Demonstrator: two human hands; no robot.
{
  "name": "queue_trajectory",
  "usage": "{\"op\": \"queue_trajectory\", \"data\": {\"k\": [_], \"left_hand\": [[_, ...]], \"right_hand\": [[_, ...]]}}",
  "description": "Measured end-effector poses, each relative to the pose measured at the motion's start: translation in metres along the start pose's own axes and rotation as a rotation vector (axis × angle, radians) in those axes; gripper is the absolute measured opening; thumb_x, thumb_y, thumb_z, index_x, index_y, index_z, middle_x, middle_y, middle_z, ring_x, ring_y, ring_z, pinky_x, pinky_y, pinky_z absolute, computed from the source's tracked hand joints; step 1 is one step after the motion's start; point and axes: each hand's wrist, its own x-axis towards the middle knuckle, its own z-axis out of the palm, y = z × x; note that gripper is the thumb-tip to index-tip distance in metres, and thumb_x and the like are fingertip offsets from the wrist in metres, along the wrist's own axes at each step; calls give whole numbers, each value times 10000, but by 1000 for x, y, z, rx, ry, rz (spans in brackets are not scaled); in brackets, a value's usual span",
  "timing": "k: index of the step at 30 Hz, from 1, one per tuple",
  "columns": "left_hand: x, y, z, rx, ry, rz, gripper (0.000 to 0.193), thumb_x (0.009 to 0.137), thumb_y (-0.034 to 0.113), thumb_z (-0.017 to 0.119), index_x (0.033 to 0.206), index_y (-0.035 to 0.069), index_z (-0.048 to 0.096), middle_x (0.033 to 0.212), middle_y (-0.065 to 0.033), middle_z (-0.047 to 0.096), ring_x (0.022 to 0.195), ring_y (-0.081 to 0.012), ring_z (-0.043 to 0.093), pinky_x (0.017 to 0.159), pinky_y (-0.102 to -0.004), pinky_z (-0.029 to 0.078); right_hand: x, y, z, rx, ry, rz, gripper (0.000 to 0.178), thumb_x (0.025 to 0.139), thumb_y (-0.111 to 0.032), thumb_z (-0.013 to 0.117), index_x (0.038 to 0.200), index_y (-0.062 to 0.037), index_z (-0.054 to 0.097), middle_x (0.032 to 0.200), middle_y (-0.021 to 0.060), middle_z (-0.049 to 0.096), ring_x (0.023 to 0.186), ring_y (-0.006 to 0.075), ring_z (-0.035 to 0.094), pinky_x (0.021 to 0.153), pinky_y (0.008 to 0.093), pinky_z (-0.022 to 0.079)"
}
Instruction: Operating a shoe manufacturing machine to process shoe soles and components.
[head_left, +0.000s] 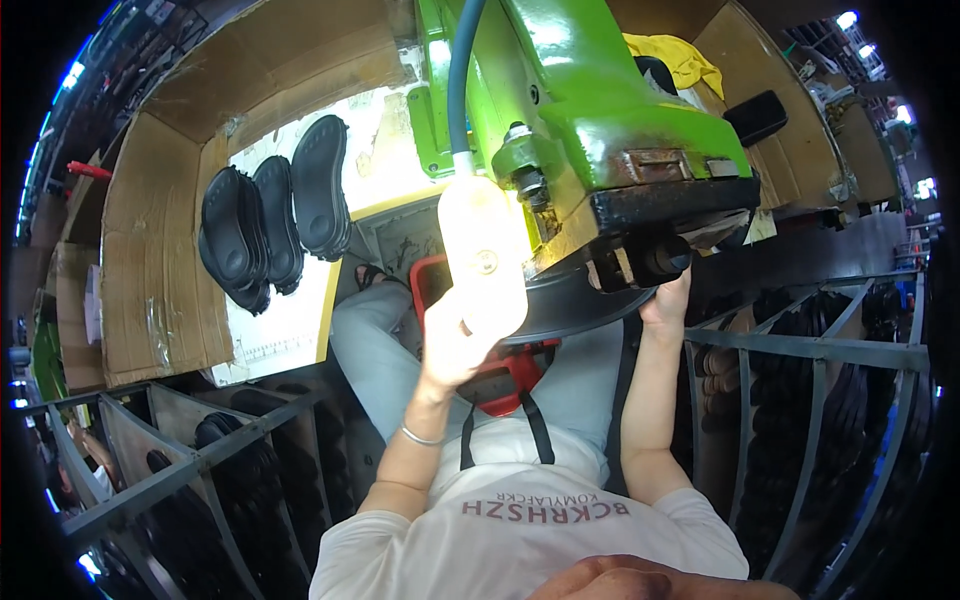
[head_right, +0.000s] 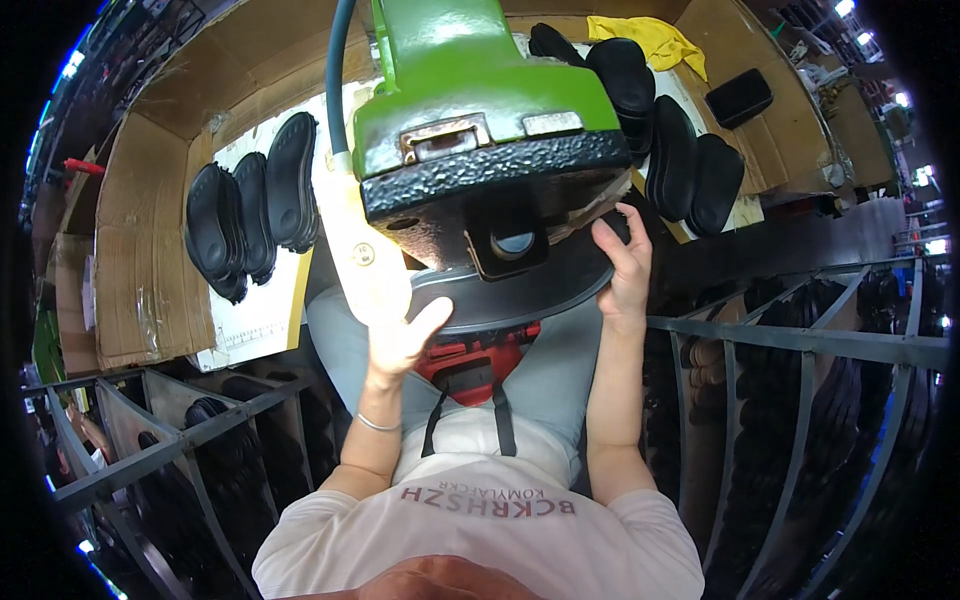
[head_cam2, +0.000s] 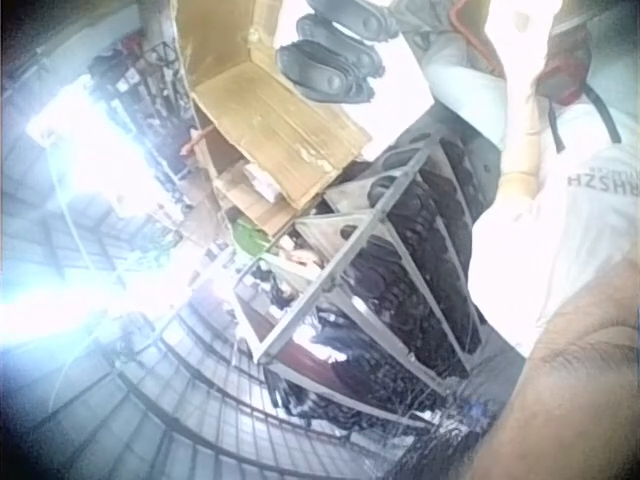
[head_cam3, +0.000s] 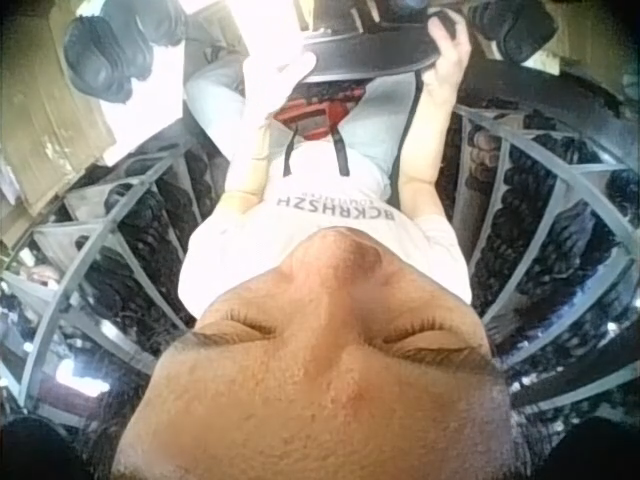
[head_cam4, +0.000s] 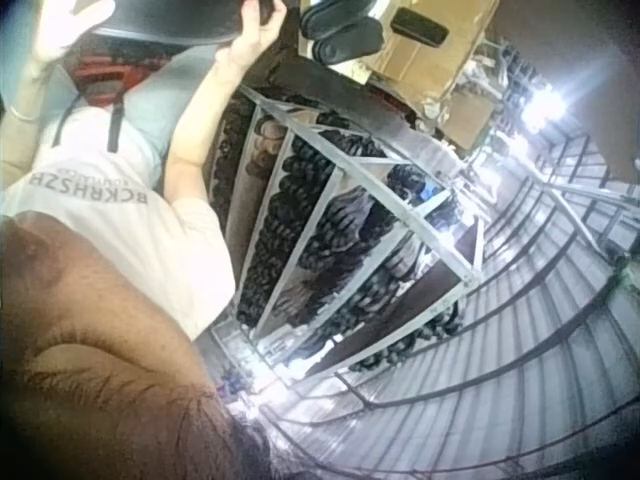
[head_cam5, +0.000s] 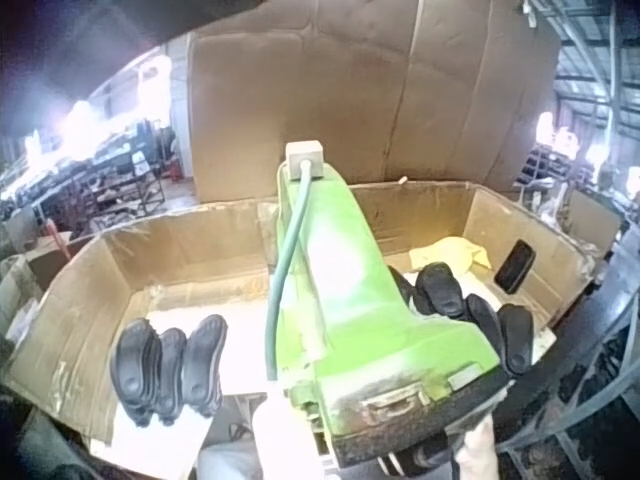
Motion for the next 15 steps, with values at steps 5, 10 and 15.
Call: {"op": "queue_trajectory", "data": {"k": [5,10,15], "left_hand": [[-7,9,-43,-62,32,-102,271,746,6,703,994,-45,604,908,-80,647,825,-127,603,759,-255,482],[-42,-7,-70,-216,142,-269,270,750,-5,699,991,-41,583,888,-65,637,811,-114,591,752,-241,473],[-85,-28,-89,-237,19,-433,186,754,-12,707,877,2,567,846,-37,615,778,-96,572,734,-241,467]], "right_hand": [[-20,24,24,-58,-123,3,420,811,46,561,1220,6,478,1113,95,576,990,165,576,885,292,460],[-41,47,43,-149,-222,-67,428,776,38,598,1190,9,492,1050,55,598,935,121,574,832,255,460],[-48,54,71,-290,-264,-10,220,715,64,675,928,27,635,883,29,647,782,89,594,716,219,475]]}}
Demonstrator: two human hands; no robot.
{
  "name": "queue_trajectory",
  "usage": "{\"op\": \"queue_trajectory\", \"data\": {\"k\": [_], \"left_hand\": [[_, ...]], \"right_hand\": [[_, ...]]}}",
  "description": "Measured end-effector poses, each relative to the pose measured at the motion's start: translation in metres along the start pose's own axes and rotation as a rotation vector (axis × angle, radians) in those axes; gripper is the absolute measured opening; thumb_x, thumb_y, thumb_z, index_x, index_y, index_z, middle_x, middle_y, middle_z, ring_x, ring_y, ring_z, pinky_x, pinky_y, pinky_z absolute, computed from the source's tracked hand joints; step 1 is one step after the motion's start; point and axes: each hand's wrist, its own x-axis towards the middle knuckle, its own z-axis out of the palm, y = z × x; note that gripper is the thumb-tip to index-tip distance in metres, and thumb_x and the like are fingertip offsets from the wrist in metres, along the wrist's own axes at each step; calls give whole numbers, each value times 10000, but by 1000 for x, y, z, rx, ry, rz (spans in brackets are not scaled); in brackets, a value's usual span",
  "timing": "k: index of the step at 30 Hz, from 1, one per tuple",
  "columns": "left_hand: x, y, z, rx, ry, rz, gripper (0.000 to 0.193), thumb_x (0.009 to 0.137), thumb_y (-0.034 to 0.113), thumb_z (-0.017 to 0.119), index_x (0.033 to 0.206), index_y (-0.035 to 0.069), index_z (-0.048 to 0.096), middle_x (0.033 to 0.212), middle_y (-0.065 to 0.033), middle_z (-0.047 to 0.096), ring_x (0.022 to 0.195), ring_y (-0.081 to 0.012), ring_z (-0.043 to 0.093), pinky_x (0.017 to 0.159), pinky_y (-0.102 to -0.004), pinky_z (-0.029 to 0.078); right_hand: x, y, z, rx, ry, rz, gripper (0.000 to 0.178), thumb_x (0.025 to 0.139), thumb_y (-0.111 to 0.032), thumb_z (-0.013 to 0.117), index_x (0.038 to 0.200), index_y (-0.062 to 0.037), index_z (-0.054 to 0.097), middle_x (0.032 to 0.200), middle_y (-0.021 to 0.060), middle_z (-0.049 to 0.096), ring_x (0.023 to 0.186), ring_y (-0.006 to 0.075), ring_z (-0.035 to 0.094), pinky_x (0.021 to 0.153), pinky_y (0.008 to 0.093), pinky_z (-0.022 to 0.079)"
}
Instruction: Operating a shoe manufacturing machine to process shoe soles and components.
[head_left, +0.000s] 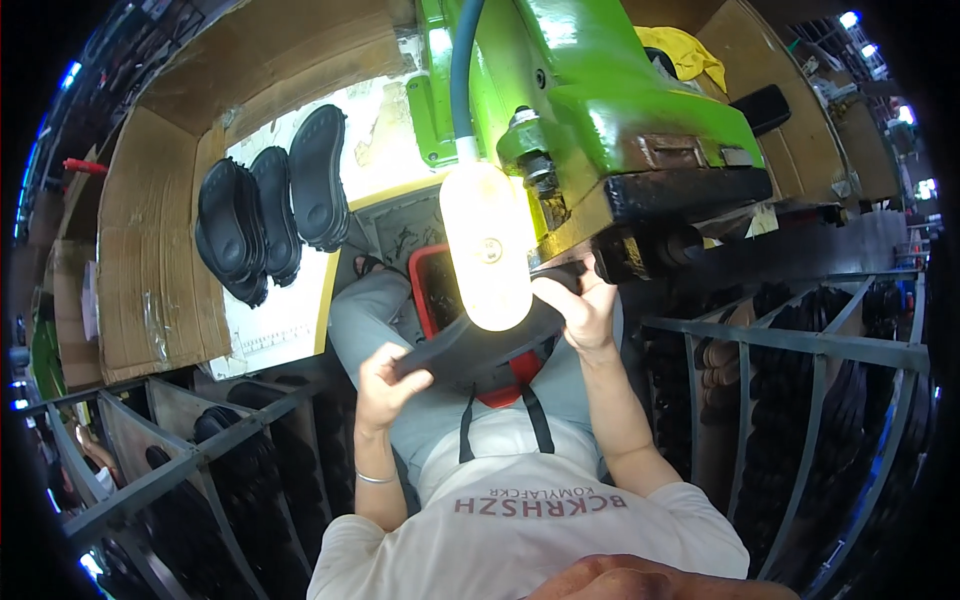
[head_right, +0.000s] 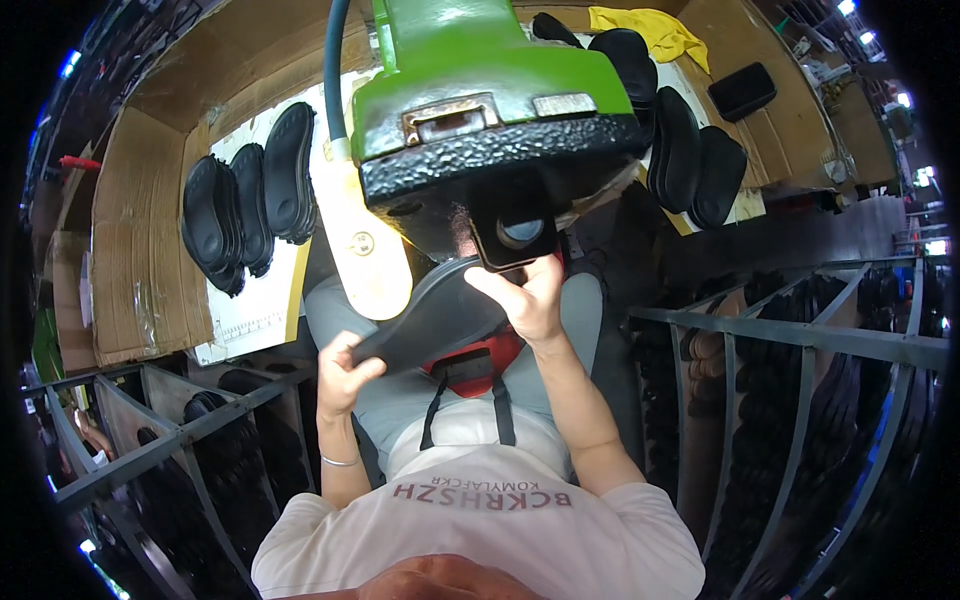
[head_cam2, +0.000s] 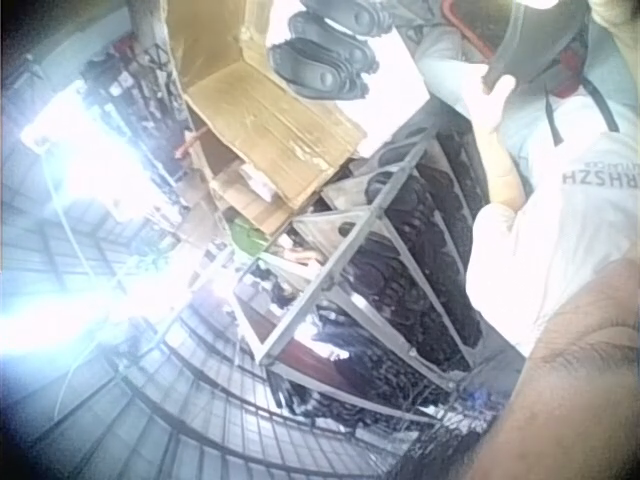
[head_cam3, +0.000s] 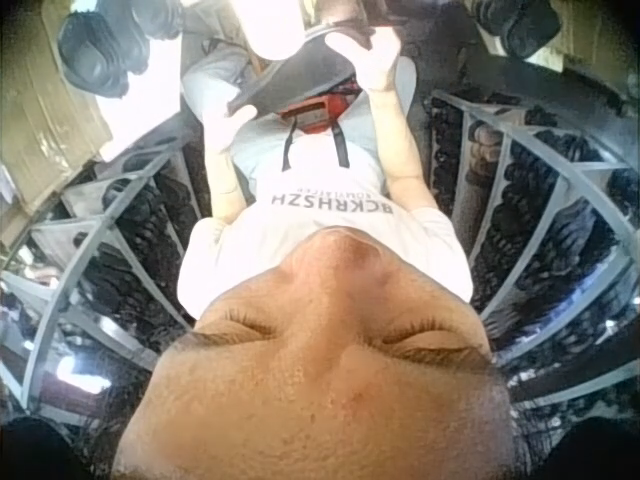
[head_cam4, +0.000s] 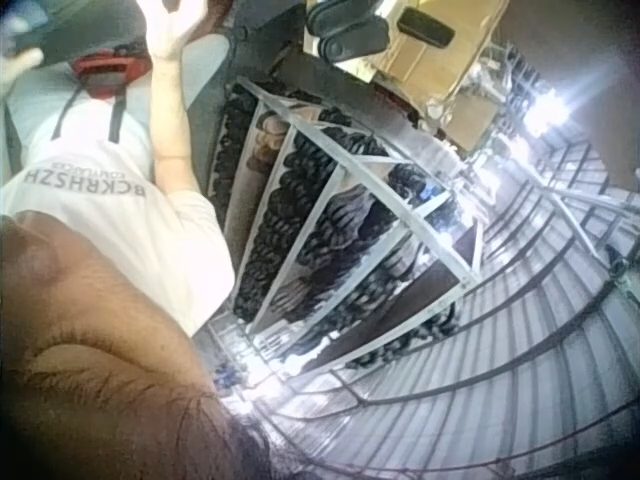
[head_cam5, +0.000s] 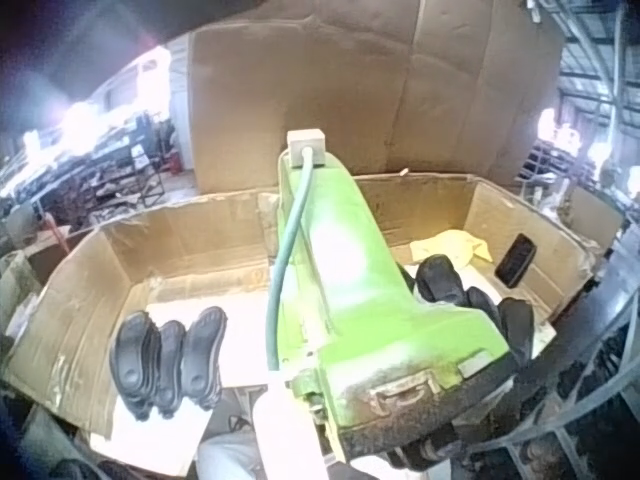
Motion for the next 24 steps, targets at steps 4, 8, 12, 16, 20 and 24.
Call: {"op": "queue_trajectory", "data": {"k": [4,8,12,16,20,24], "left_hand": [[16,4,37,374,-297,29,282,778,42,706,1023,-32,587,921,-57,651,833,-102,589,773,-256,472],[60,16,120,135,-61,265,220,810,66,673,1004,-20,612,856,-74,652,764,-98,588,705,-248,476],[78,3,135,302,39,321,177,826,29,645,984,-23,584,829,-49,622,743,-94,564,677,-231,460],[71,-3,138,240,66,335,159,820,-8,645,959,-21,570,819,-38,608,724,-69,551,647,-203,447],[66,5,133,184,65,359,176,805,-33,653,951,-12,556,821,-28,596,718,-52,539,640,-181,435],[67,11,122,122,79,372,249,779,-37,678,994,-19,554,900,-63,605,810,-111,567,730,-227,465]], "right_hand": [[6,-5,-3,-77,-91,34,242,727,47,695,954,23,615,896,43,648,825,109,614,747,237,487],[-11,18,-17,-206,46,-60,399,758,-13,708,1108,16,520,991,72,630,893,135,602,785,243,474],[-76,25,-46,-282,-71,189,499,756,-81,723,1189,24,498,1094,89,596,980,174,575,878,305,446],[-141,35,-74,67,52,472,549,727,-53,703,1217,47,477,1150,108,568,1059,192,545,928,318,428],[-118,-11,-99,-18,281,235,312,713,-89,624,988,8,516,927,85,604,829,142,581,765,269,468],[-64,-42,-97,-228,292,123,271,693,-124,636,911,-23,512,801,22,533,719,84,485,656,208,374]]}}
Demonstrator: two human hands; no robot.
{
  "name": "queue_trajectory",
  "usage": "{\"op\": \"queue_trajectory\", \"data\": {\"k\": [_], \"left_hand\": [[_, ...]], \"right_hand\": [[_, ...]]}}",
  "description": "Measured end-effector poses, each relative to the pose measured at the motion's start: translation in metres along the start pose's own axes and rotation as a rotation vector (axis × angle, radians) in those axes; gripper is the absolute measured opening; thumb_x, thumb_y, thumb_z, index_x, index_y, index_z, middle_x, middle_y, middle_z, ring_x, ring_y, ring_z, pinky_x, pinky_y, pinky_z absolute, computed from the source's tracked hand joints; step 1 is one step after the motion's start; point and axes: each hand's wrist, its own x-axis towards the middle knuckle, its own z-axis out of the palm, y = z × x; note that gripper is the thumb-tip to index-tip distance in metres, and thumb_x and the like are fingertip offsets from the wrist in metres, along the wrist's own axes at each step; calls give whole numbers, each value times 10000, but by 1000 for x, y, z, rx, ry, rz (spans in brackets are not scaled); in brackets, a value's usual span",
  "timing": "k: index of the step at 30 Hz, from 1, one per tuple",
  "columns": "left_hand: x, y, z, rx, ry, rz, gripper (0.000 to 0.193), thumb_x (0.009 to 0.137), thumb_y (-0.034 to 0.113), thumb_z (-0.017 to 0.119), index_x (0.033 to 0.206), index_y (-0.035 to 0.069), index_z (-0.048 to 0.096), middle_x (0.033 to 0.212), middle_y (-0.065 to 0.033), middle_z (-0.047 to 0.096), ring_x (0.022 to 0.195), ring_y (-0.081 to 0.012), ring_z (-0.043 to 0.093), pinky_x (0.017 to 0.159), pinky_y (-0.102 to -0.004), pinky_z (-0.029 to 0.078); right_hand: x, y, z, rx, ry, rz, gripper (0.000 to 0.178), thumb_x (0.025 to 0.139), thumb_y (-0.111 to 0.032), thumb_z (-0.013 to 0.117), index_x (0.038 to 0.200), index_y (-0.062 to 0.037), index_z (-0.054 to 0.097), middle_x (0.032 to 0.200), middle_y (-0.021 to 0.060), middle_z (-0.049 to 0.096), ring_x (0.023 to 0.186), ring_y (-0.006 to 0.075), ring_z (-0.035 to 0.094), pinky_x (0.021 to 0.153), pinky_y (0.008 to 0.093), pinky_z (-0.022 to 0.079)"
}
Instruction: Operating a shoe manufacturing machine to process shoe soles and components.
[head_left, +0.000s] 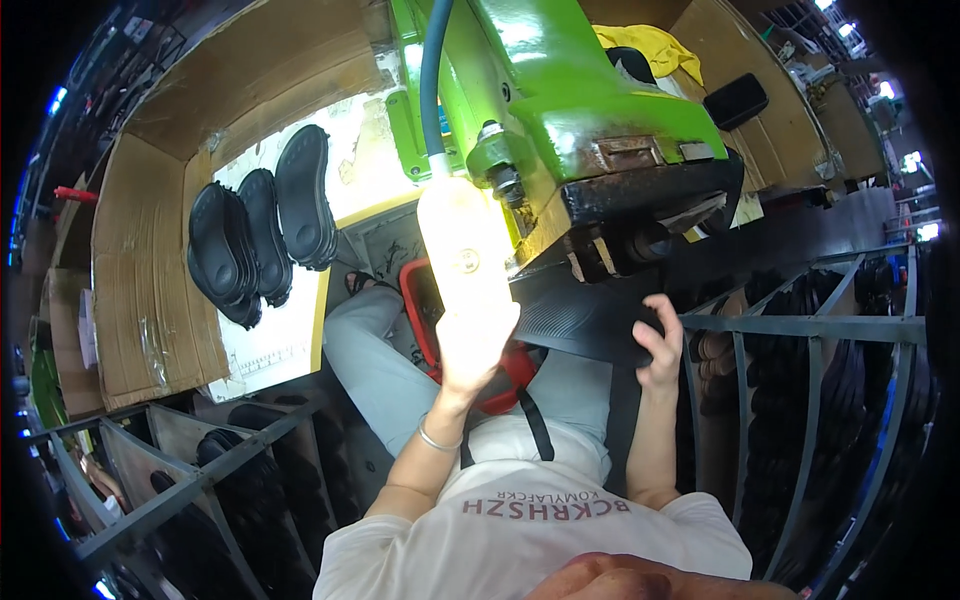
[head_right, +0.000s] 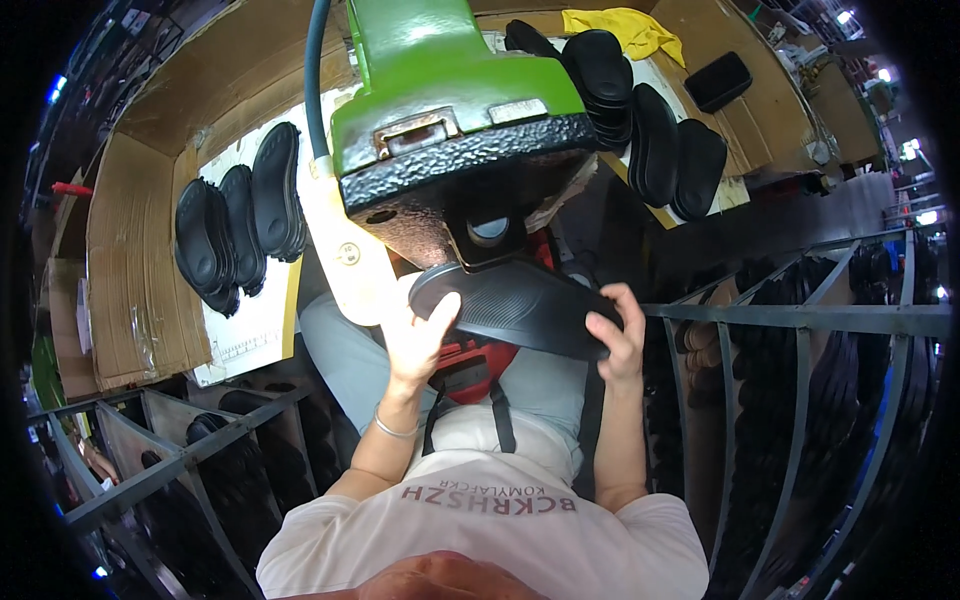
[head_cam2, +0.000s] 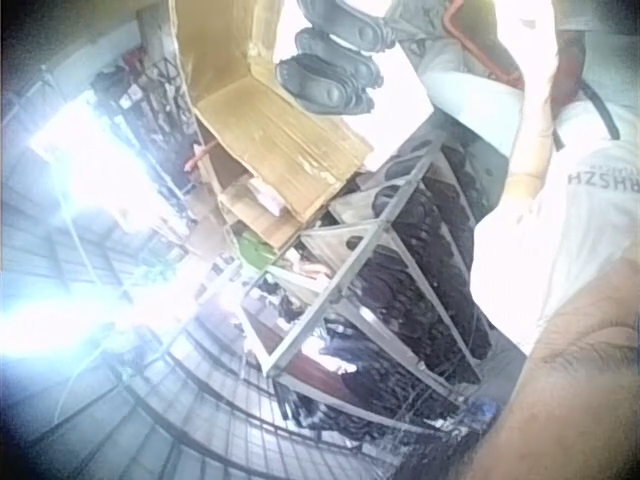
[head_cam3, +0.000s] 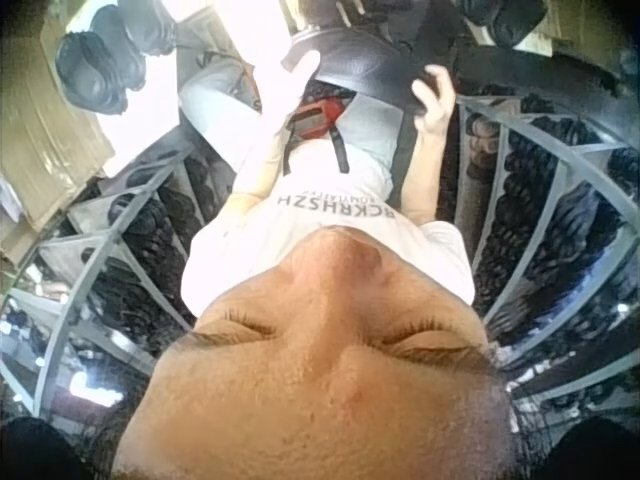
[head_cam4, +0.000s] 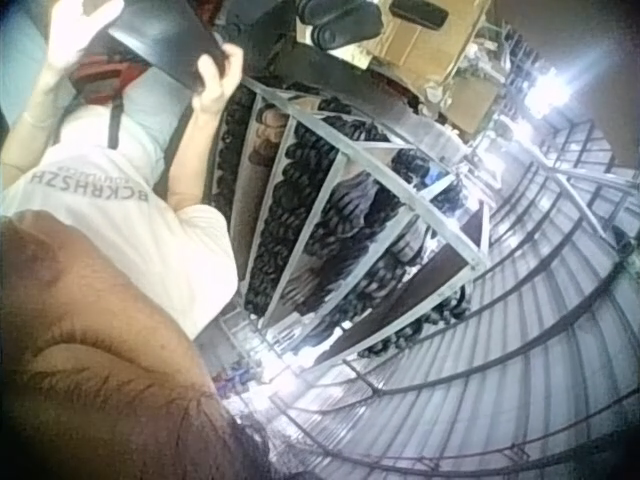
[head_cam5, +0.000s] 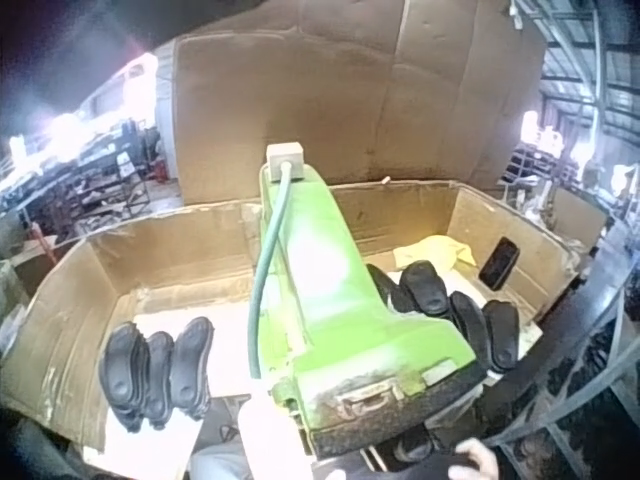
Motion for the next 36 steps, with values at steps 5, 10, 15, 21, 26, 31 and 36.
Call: {"op": "queue_trajectory", "data": {"k": [5,10,15,21,26,31,36], "left_hand": [[7,30,-24,219,-7,112,277,700,-30,738,950,-2,621,1021,-75,611,856,-174,584,822,-317,462],[1,31,-64,142,15,9,219,751,23,721,936,-26,612,833,-51,647,748,-93,580,702,-232,469],[-22,12,-103,-54,82,-153,187,745,-17,708,851,-1,555,783,-41,612,697,-87,545,651,-219,445],[-61,-25,-98,19,-145,-334,246,747,38,744,928,-28,591,890,-85,656,776,-117,607,705,-259,497],[-76,-46,-23,311,-262,-166,308,722,157,786,946,-6,651,803,-127,689,675,-164,666,635,-299,520],[-43,-42,-34,437,-223,-129,297,753,158,756,973,-9,643,835,-88,663,604,-157,583,603,-292,505],[59,-10,-121,921,404,324,397,842,236,653,1126,-21,549,1114,-180,571,1046,-329,539,924,-406,410]], "right_hand": [[48,-17,15,10,-193,-40,267,697,-102,673,901,-33,515,776,11,557,703,59,507,646,198,392],[65,-23,54,2,-406,-108,398,689,-49,710,1046,-2,541,966,54,599,860,105,565,776,235,438],[54,-28,87,-27,-473,-163,540,653,28,739,1141,14,511,1061,67,604,960,138,582,863,282,459],[51,-8,112,2,-431,-164,729,595,49,813,1214,15,430,1101,105,588,979,159,591,878,300,493],[48,-2,118,96,-367,-164,773,588,46,823,1227,25,389,1075,108,575,974,165,596,809,289,516],[43,-37,72,-491,-271,-216,505,673,-92,814,1061,2,505,980,55,540,661,58,508,588,204,427],[59,-95,-17,-15,629,-546,284,905,-109,544,1152,-15,441,777,75,628,564,65,565,360,162,392]]}}
